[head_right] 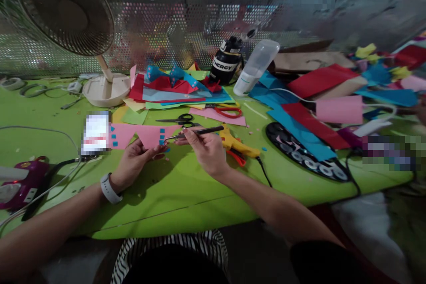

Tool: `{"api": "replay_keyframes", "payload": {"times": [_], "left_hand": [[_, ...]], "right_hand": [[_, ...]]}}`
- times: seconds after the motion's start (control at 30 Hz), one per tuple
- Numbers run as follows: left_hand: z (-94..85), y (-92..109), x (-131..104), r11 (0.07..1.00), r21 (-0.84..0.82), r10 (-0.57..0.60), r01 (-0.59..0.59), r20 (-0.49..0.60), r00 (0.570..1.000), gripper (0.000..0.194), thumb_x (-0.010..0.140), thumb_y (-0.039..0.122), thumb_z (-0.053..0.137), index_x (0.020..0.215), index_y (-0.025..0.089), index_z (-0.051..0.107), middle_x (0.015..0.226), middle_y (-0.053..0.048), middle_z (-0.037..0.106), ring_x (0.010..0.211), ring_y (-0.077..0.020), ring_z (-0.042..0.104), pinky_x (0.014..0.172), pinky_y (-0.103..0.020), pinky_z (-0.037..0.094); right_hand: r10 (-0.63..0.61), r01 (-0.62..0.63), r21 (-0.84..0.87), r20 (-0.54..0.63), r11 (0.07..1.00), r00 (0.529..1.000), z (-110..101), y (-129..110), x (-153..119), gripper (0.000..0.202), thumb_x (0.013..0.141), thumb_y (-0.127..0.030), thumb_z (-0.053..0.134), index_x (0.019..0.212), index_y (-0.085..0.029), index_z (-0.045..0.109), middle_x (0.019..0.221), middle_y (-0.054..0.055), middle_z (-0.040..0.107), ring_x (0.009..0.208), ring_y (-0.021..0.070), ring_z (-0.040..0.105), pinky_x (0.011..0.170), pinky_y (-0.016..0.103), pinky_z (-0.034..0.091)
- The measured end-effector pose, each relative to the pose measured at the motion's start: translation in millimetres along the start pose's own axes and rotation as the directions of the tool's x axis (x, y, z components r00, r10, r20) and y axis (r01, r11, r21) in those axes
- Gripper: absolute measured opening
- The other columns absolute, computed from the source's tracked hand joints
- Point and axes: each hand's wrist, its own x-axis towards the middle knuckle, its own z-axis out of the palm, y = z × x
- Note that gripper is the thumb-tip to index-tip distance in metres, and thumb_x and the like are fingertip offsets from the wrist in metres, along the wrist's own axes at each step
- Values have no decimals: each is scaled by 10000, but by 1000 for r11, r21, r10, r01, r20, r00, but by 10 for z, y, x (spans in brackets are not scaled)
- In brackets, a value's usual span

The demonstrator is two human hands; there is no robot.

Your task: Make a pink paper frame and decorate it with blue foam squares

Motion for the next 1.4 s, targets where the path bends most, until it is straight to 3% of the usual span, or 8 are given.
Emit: {"api": "replay_keyframes", "payload": {"times": [0.6, 0.83, 0.9, 0.97, 1.03, 1.1, 1.2, 1.4], "left_hand": [[-6, 11, -2, 1000, 20, 10, -9, -39, 999, 364, 718, 315, 795, 979, 139, 613, 928, -78, 752, 873, -214, 721, 753, -325, 602], [-7, 29, -22, 996, 57, 66, -65, -18, 998, 339, 738, 306, 781, 992, 151, 619, 944, -79, 745, 866, -214, 721, 724, -306, 590], [-7, 31, -31, 993, 75, 87, -87, 4, 996, 319, 740, 308, 779, 974, 154, 627, 930, -79, 742, 828, -209, 721, 700, -301, 585], [-9, 28, -40, 991, 83, 106, -109, 39, 994, 315, 742, 311, 777, 973, 155, 631, 901, -71, 738, 777, -193, 717, 690, -298, 581], [-9, 22, -50, 988, 82, 121, -128, 87, 989, 319, 746, 313, 773, 983, 152, 633, 873, -66, 733, 748, -183, 711, 698, -301, 578], [-7, 17, -62, 986, 77, 137, -148, 127, 982, 326, 747, 310, 771, 994, 149, 632, 882, -70, 730, 753, -182, 706, 715, -310, 577], [0, 27, -82, 984, 68, 150, -162, 155, 976, 347, 736, 306, 778, 1006, 146, 633, 936, -82, 728, 778, -183, 697, 734, -318, 577], [3, 67, -92, 991, 62, 110, -118, 123, 986, 371, 724, 354, 784, 1002, 150, 649, 914, -68, 732, 720, -173, 684, 693, -303, 574]], "right_hand": [[-41, 39, -88, -22, 995, 999, 13, -12, -18, 251, 839, -445, 655, 830, -200, 711, 813, 43, 733, 639, 188, 705, 610, 322, 607], [-236, 244, 48, -137, 969, 962, -116, -14, 126, 183, 884, -340, 535, 806, -227, 656, 771, 8, 679, 742, 173, 654, 740, 351, 538], [-195, 197, 13, -90, 980, 977, -140, -67, 146, 166, 881, -318, 516, 912, -228, 653, 662, -21, 611, 593, 136, 578, 600, 290, 491], [-69, 74, -105, 50, 992, 996, -140, -122, 144, 222, 888, -333, 513, 1010, -205, 647, 561, -54, 502, 471, 105, 453, 467, 242, 376], [76, -20, -256, 213, 967, 974, -119, -152, 132, 286, 894, -386, 524, 1038, -172, 648, 531, -70, 421, 445, 89, 376, 431, 231, 289], [159, -37, -359, 316, 933, 935, -88, -150, 124, 336, 889, -447, 539, 995, -150, 655, 534, -71, 382, 459, 84, 358, 440, 233, 257], [214, -46, -413, 370, 909, 904, -43, -134, 128, 376, 849, -509, 584, 879, -141, 651, 543, -70, 356, 466, 76, 341, 443, 234, 224], [245, -99, -375, 363, 922, 899, 25, -201, 112, 412, 796, -563, 627, 827, -153, 640, 502, -87, 330, 435, 71, 294, 415, 228, 186]]}}
